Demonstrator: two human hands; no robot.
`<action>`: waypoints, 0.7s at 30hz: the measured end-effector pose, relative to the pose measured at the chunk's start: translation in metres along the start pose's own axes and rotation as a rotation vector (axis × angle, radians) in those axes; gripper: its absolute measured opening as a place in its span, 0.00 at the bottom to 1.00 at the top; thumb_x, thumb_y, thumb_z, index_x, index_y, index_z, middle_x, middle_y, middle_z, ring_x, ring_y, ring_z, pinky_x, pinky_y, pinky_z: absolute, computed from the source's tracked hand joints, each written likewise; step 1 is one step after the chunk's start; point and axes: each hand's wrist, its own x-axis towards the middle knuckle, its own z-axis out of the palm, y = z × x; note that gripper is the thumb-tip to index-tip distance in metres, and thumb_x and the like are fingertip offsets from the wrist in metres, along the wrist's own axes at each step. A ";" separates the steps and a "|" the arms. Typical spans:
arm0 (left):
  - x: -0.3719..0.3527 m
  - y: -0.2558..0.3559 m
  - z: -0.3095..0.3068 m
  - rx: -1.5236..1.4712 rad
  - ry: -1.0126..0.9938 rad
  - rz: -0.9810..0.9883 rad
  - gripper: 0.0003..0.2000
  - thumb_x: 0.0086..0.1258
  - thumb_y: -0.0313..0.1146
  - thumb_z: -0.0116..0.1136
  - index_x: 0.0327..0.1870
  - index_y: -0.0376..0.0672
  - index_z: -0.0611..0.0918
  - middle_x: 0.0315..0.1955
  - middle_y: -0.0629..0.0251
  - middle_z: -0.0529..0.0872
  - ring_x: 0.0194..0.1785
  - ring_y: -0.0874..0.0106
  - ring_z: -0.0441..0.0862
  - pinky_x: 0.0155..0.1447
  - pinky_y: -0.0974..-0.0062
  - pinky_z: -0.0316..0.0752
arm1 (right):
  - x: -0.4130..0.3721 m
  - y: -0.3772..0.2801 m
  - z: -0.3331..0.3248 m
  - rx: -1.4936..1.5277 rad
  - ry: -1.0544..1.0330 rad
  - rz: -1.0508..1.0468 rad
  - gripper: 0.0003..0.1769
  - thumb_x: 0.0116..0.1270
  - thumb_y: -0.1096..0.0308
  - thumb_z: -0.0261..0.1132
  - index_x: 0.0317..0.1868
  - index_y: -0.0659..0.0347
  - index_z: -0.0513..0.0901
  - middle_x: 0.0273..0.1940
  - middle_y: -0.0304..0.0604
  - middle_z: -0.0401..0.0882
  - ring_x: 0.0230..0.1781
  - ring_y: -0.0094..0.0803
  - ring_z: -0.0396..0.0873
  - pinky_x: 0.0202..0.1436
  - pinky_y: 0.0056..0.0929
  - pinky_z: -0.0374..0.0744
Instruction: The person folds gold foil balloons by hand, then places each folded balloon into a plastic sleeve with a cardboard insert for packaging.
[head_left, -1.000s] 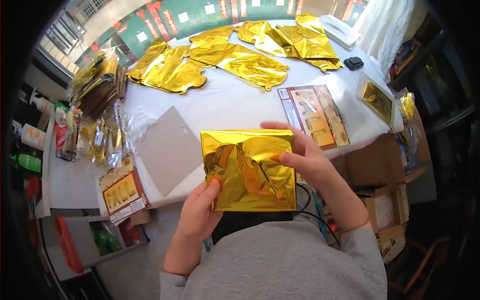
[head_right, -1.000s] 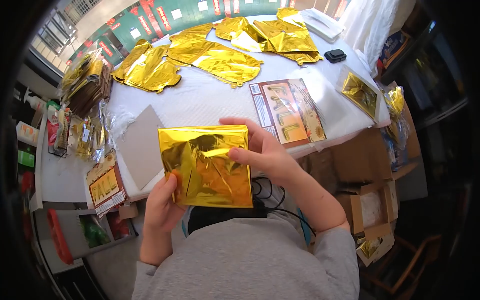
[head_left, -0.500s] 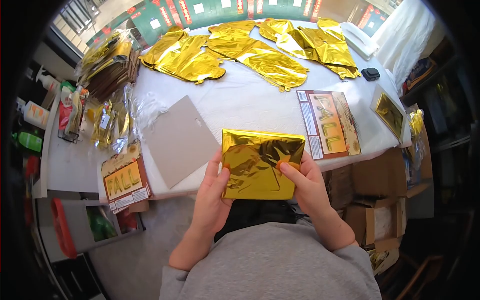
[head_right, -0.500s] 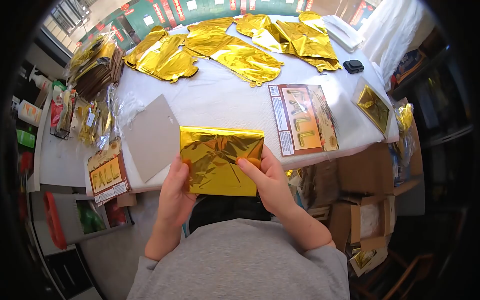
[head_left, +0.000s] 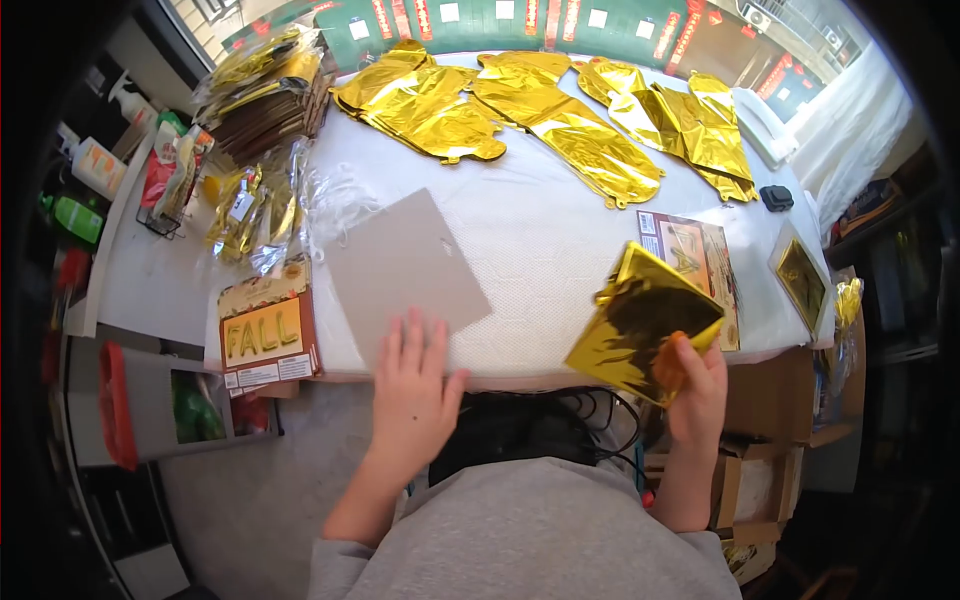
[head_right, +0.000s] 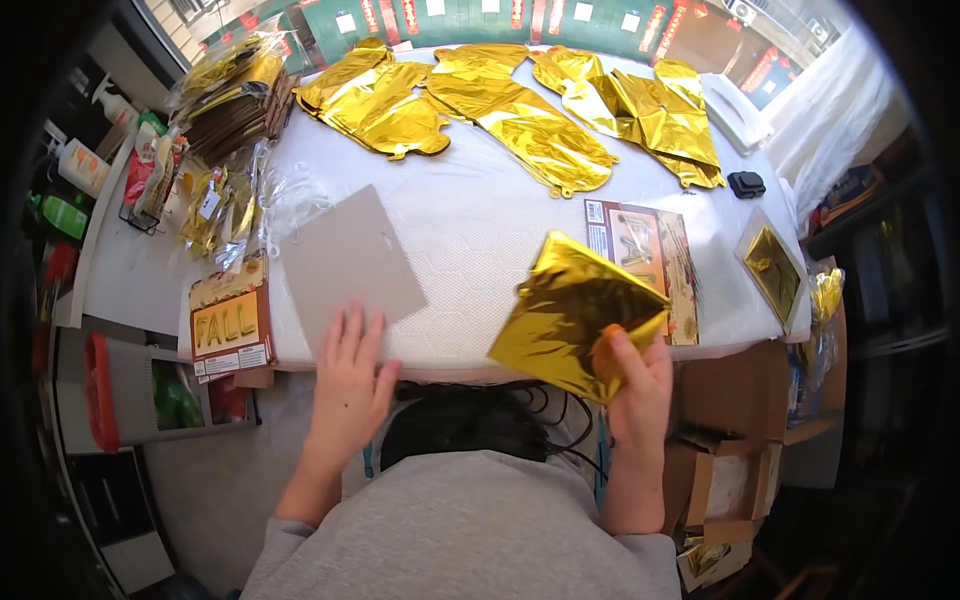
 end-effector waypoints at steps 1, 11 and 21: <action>-0.002 0.006 -0.004 -0.157 -0.064 0.007 0.29 0.77 0.38 0.61 0.75 0.31 0.72 0.76 0.40 0.69 0.78 0.40 0.64 0.78 0.45 0.61 | 0.001 -0.003 -0.005 0.009 0.037 -0.012 0.26 0.78 0.72 0.65 0.73 0.61 0.71 0.59 0.40 0.83 0.56 0.26 0.82 0.61 0.27 0.79; 0.057 0.059 0.039 -0.165 -0.101 0.396 0.28 0.78 0.42 0.59 0.76 0.44 0.74 0.80 0.53 0.68 0.80 0.45 0.62 0.79 0.43 0.54 | -0.006 -0.012 -0.013 0.059 0.069 -0.097 0.23 0.79 0.72 0.64 0.70 0.65 0.74 0.61 0.41 0.84 0.59 0.28 0.82 0.66 0.30 0.79; 0.114 -0.055 0.000 -0.246 0.413 -0.275 0.11 0.72 0.26 0.63 0.53 0.38 0.82 0.49 0.53 0.83 0.54 0.51 0.83 0.59 0.55 0.78 | -0.010 -0.017 -0.022 0.057 0.100 -0.120 0.19 0.78 0.70 0.66 0.66 0.64 0.76 0.59 0.41 0.84 0.59 0.29 0.82 0.67 0.32 0.78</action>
